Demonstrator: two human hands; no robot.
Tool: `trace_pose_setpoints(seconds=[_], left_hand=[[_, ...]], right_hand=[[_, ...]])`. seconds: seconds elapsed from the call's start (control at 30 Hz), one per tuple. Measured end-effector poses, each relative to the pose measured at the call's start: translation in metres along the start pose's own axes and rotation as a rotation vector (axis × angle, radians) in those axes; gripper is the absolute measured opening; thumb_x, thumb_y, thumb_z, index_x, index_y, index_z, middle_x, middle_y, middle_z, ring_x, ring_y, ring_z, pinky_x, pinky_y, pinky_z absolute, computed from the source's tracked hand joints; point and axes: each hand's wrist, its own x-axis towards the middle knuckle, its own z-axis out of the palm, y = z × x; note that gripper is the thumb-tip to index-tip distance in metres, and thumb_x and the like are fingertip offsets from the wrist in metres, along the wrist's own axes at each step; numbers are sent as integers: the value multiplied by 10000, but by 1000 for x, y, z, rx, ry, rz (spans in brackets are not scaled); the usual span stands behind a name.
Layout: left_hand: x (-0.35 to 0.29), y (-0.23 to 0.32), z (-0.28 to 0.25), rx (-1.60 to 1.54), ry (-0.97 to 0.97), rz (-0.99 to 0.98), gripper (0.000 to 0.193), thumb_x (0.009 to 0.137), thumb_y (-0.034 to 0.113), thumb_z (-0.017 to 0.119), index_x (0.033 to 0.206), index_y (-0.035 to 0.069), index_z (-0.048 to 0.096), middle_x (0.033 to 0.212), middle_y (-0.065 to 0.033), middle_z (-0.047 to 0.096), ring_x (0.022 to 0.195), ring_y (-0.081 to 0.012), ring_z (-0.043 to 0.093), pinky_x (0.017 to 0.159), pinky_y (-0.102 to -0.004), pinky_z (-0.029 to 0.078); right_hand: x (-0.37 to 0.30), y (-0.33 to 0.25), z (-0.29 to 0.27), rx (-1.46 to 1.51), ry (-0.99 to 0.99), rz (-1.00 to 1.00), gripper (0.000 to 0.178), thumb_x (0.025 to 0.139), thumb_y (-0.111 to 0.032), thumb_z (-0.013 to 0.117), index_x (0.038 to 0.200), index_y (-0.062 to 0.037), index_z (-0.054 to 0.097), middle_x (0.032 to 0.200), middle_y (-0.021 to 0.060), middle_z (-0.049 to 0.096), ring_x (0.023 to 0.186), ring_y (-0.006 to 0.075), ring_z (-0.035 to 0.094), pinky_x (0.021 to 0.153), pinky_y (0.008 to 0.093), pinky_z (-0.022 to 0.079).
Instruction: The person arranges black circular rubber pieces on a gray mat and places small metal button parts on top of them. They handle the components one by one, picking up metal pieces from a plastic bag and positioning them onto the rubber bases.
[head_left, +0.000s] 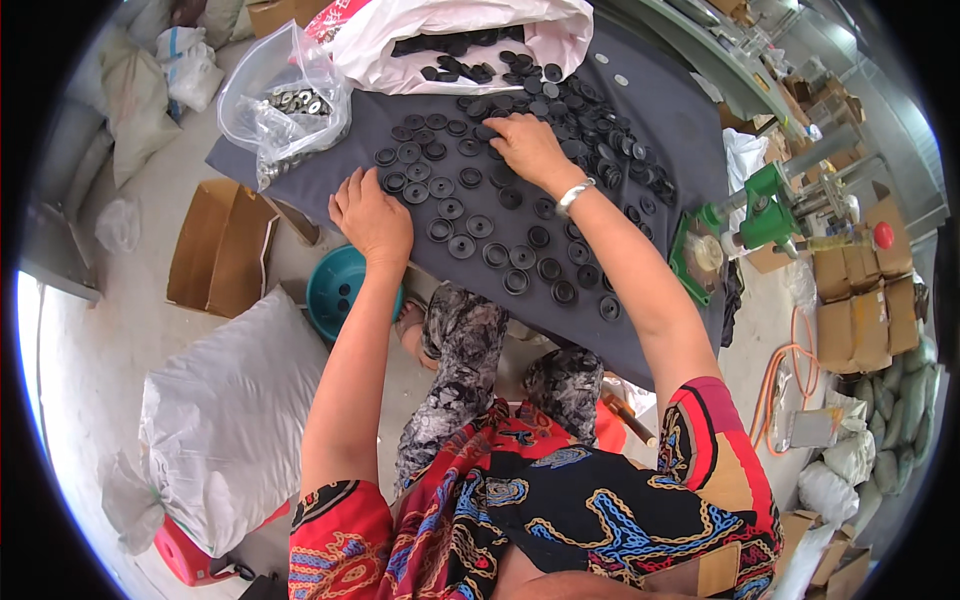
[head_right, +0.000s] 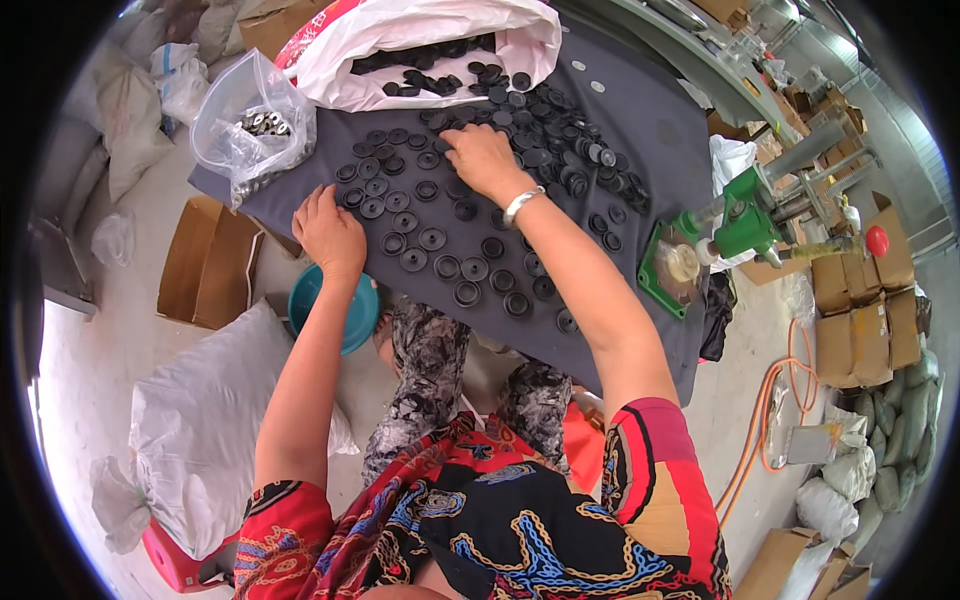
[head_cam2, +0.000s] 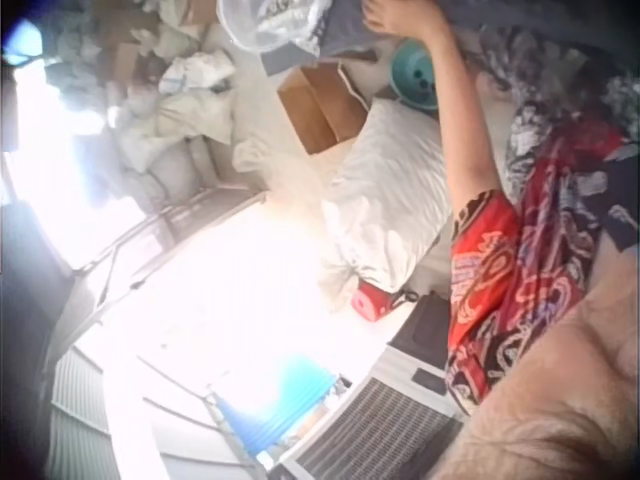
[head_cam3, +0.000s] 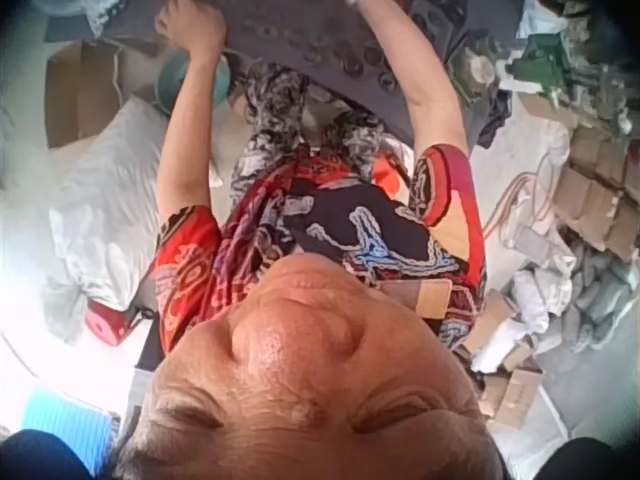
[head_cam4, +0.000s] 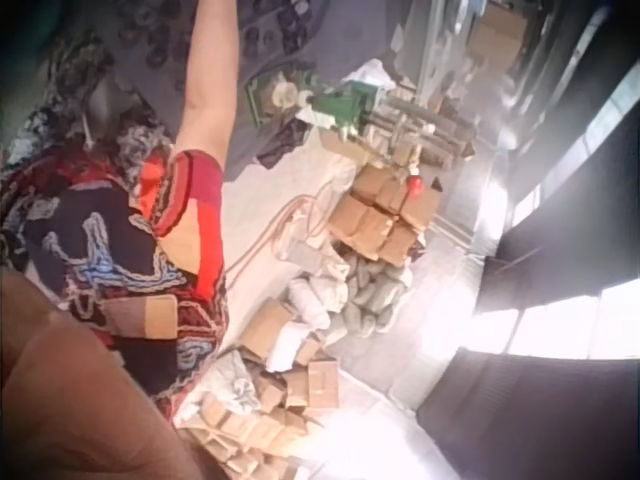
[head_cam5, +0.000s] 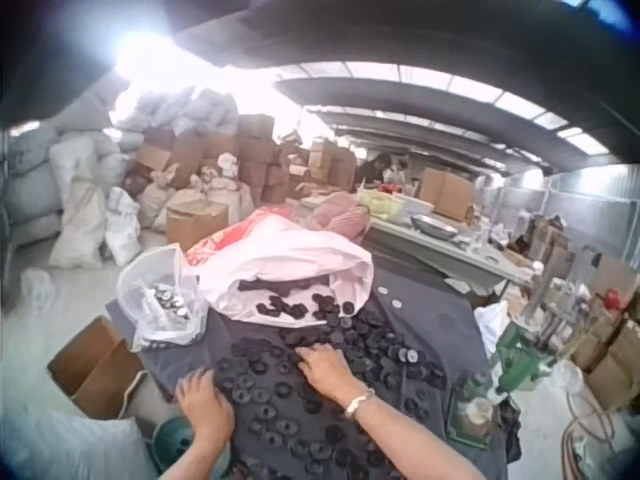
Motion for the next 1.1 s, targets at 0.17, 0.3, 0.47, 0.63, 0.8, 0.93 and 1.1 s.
trace_pose_setpoints(seconds=[0.17,0.3,0.47,0.63,0.8,0.93,1.1], left_hand=[[1,0,-1,15,-22,-5,297,770,63,567,1061,55,625,1180,-124,609,1165,-301,515,1058,-507,286],[1,4,-4,6,-49,-15,292,769,75,574,1055,62,632,1173,-104,614,1166,-289,513,1058,-515,285],[1,2,-2,-2,-35,-9,285,767,86,582,1045,62,639,1160,-93,620,1160,-283,516,1059,-521,284],[1,2,-4,6,-40,-5,271,769,88,582,1032,65,644,1150,-91,623,1154,-286,519,1058,-525,284],[1,4,-5,-16,-33,-1,267,770,94,585,1029,65,647,1144,-91,627,1159,-290,514,1056,-530,286],[0,3,-4,5,-27,5,264,769,96,588,1023,66,652,1143,-88,629,1156,-289,516,1057,-527,285],[1,2,-3,24,-44,5,263,768,97,587,1020,71,657,1143,-85,630,1154,-281,518,1058,-518,284]], right_hand=[[10,-12,11,-148,-71,17,326,838,-147,619,1163,-121,630,1049,157,610,996,330,599,846,449,461],[20,-4,12,-59,-96,25,293,810,-108,622,1102,-91,619,1022,184,602,981,355,602,840,454,477],[32,6,15,-48,-153,-11,285,792,-75,610,1078,-74,609,1029,204,593,969,381,601,841,451,492],[28,1,7,58,-70,7,277,793,-111,623,1066,-64,618,998,209,595,949,379,607,841,455,488],[-3,-10,-26,289,3,-4,270,761,-124,666,1014,-41,621,884,158,583,826,322,610,758,404,487],[-48,-32,-25,439,-31,-46,223,743,-131,688,924,-35,599,840,121,573,768,282,598,697,378,474],[-73,-40,-11,185,-8,-163,215,782,-195,698,964,-100,635,946,56,651,971,251,556,841,390,374]])
